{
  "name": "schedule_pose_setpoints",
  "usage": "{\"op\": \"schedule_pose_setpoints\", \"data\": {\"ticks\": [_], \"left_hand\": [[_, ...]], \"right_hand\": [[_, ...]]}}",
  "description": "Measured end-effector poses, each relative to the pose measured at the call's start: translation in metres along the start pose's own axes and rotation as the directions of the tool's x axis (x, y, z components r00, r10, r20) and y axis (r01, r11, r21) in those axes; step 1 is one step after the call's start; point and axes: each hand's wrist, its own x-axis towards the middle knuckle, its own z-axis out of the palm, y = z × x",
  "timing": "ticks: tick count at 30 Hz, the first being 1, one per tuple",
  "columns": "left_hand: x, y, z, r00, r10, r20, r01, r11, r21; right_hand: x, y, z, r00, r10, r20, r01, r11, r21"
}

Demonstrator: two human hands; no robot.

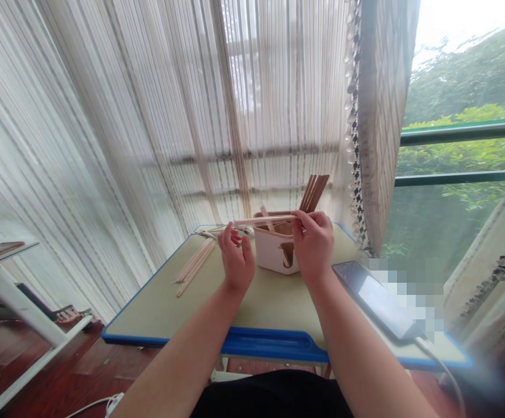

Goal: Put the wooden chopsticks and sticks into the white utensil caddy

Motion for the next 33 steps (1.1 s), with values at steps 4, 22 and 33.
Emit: {"op": "schedule_pose_setpoints", "data": {"ticks": [4,22,33], "left_hand": [[-0.001,0.002,-0.001,0.995,0.049,0.084,-0.048,0.999,-0.015],[-0.005,-0.003,0.002,0.96,0.084,0.267,-0.109,0.991,0.078],[-0.006,-0.005,0.003,0.939,0.083,0.334,-0.12,0.988,0.093]], "right_hand": [[0.002,0.005,0.005,1.0,-0.005,0.029,0.003,0.996,0.084],[-0.006,-0.002,0.012,0.917,-0.021,0.399,0.134,0.957,-0.256],[-0.007,0.0,0.013,0.923,0.0,0.385,0.112,0.957,-0.269]]}}
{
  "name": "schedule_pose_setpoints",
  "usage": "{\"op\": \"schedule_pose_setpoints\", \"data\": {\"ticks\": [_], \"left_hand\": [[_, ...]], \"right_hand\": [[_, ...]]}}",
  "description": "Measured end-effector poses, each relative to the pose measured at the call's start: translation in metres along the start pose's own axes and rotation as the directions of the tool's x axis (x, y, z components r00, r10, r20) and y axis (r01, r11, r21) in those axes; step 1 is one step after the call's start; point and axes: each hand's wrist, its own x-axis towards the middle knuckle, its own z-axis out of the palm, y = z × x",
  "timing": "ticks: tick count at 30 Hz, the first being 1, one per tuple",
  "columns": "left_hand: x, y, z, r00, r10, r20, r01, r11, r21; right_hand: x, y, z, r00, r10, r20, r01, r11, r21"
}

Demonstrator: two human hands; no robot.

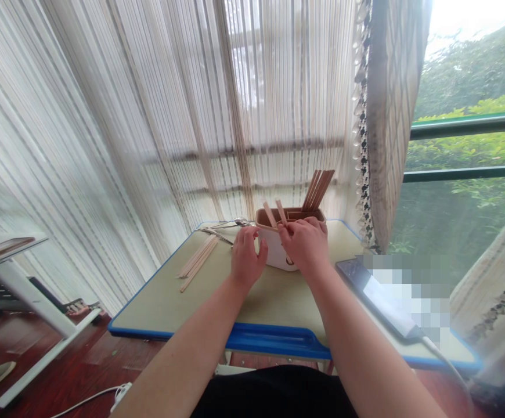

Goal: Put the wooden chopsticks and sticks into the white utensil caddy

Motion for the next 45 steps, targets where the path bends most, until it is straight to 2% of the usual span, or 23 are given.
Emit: {"op": "schedule_pose_setpoints", "data": {"ticks": [16,23,30,39,43,45], "left_hand": [[-0.001,0.0,0.0,1.0,0.005,0.017,-0.005,1.0,0.001],[0.0,0.001,0.0,1.0,0.013,0.023,-0.013,1.0,0.007],[0.0,0.001,0.0,1.0,0.016,0.026,-0.016,0.999,0.029],[-0.001,0.001,0.0,0.997,0.004,0.071,-0.008,0.999,0.05],[-0.001,0.002,0.0,0.998,-0.014,0.058,0.009,0.997,0.071],[0.001,0.0,-0.002,0.998,-0.063,0.029,0.059,0.993,0.102]], "right_hand": [[0.001,-0.003,-0.003,0.997,0.059,-0.047,-0.053,0.991,0.124],[0.001,0.001,0.002,0.995,0.047,-0.087,-0.035,0.99,0.136],[0.001,0.003,0.007,0.985,0.123,-0.118,-0.099,0.977,0.189],[-0.004,-0.007,0.004,0.996,0.022,-0.085,-0.012,0.993,0.12],[-0.007,-0.011,0.007,0.976,0.009,-0.219,0.026,0.987,0.156],[-0.012,-0.016,0.01,0.954,-0.056,-0.296,0.124,0.968,0.218]]}}
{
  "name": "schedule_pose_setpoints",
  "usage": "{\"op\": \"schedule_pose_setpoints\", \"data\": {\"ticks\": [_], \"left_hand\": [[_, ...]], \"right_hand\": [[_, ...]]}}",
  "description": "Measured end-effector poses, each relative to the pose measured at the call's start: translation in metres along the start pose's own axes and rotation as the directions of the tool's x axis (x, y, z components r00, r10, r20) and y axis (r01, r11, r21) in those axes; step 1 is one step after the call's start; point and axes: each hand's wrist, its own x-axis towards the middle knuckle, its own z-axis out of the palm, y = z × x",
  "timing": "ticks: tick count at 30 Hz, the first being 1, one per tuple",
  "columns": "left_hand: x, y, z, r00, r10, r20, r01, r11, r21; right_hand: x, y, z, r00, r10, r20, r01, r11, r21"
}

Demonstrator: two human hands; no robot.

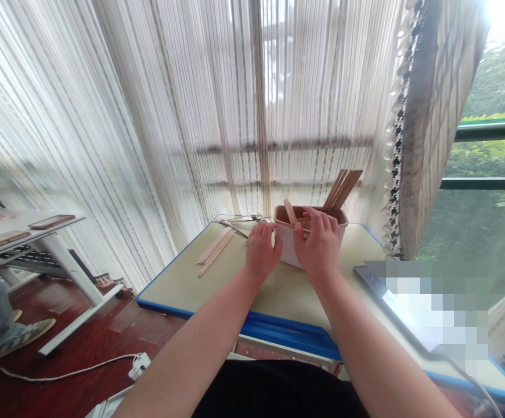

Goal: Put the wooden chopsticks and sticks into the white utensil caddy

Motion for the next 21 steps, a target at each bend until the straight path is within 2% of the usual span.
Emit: {"op": "schedule_pose_setpoints", "data": {"ticks": [2,5,6,8,10,12,14,17,19,21], "left_hand": [[0.004,-0.005,-0.004,0.992,-0.115,-0.055,0.117,0.992,0.036],[0.011,-0.022,-0.014,0.929,-0.34,-0.145,0.358,0.926,0.122],[0.014,-0.029,-0.018,0.902,-0.407,-0.144,0.428,0.886,0.175],[0.016,-0.046,-0.025,0.84,-0.54,-0.05,0.525,0.787,0.324],[0.013,-0.063,-0.031,0.746,-0.656,0.112,0.532,0.689,0.493],[0.007,-0.077,-0.034,0.661,-0.703,0.263,0.438,0.646,0.625],[0.0,-0.087,-0.036,0.623,-0.705,0.338,0.331,0.629,0.703],[-0.007,-0.097,-0.037,0.596,-0.737,0.319,0.305,0.574,0.76],[-0.008,-0.102,-0.039,0.579,-0.775,0.252,0.368,0.524,0.768],[-0.006,-0.108,-0.042,0.534,-0.82,0.206,0.436,0.476,0.764]], "right_hand": [[-0.008,-0.007,0.005,0.996,-0.085,-0.016,0.087,0.989,0.121],[-0.021,-0.018,0.016,0.993,-0.1,0.056,0.08,0.955,0.284],[-0.025,-0.02,0.02,0.99,-0.09,0.109,0.05,0.944,0.325],[-0.032,-0.023,0.028,0.967,-0.076,0.242,-0.023,0.923,0.384],[-0.039,-0.023,0.036,0.921,-0.063,0.384,-0.107,0.908,0.405],[-0.044,-0.021,0.044,0.849,-0.058,0.526,-0.185,0.898,0.398],[-0.049,-0.02,0.05,0.762,-0.07,0.644,-0.238,0.895,0.378],[-0.054,-0.021,0.058,0.661,-0.097,0.744,-0.268,0.896,0.354],[-0.055,-0.022,0.059,0.634,-0.098,0.767,-0.276,0.898,0.342],[-0.054,-0.022,0.059,0.624,-0.092,0.776,-0.28,0.901,0.332]]}}
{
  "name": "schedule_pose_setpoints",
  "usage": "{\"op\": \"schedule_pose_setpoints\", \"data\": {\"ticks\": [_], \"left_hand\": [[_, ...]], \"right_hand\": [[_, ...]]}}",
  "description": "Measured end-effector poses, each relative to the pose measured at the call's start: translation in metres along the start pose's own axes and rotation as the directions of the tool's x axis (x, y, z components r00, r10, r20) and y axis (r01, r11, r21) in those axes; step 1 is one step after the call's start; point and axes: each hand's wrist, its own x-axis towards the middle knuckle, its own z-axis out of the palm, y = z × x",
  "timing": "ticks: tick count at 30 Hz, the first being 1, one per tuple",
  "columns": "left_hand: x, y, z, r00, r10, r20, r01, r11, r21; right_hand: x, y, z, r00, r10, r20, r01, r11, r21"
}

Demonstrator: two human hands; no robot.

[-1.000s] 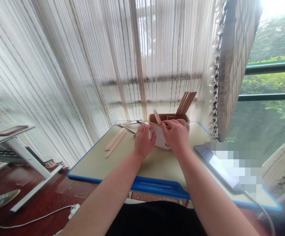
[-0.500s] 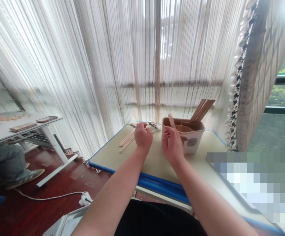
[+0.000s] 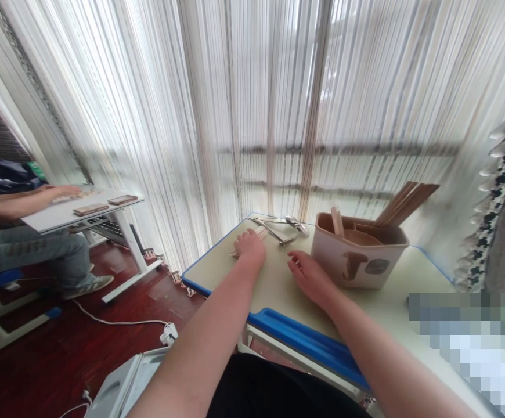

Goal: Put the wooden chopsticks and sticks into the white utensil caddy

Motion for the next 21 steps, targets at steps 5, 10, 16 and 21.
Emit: {"op": "schedule_pose_setpoints", "data": {"ticks": [5,10,16,21], "left_hand": [[0.005,-0.007,-0.004,0.995,-0.046,0.092,0.046,0.999,0.004],[-0.001,-0.004,-0.006,0.991,-0.091,0.098,0.095,0.995,-0.043],[-0.003,-0.004,-0.009,0.975,-0.055,0.217,0.1,0.975,-0.201],[-0.002,-0.006,-0.012,0.972,-0.028,0.233,0.083,0.97,-0.228]], "right_hand": [[-0.001,-0.003,-0.004,0.999,0.021,0.028,-0.021,1.0,0.004],[0.0,-0.003,-0.005,0.998,0.017,0.053,-0.018,1.0,0.004],[0.0,-0.004,-0.007,0.998,-0.012,0.061,0.012,1.0,-0.005],[0.0,-0.005,-0.009,0.997,-0.03,0.068,0.031,0.999,-0.014]]}}
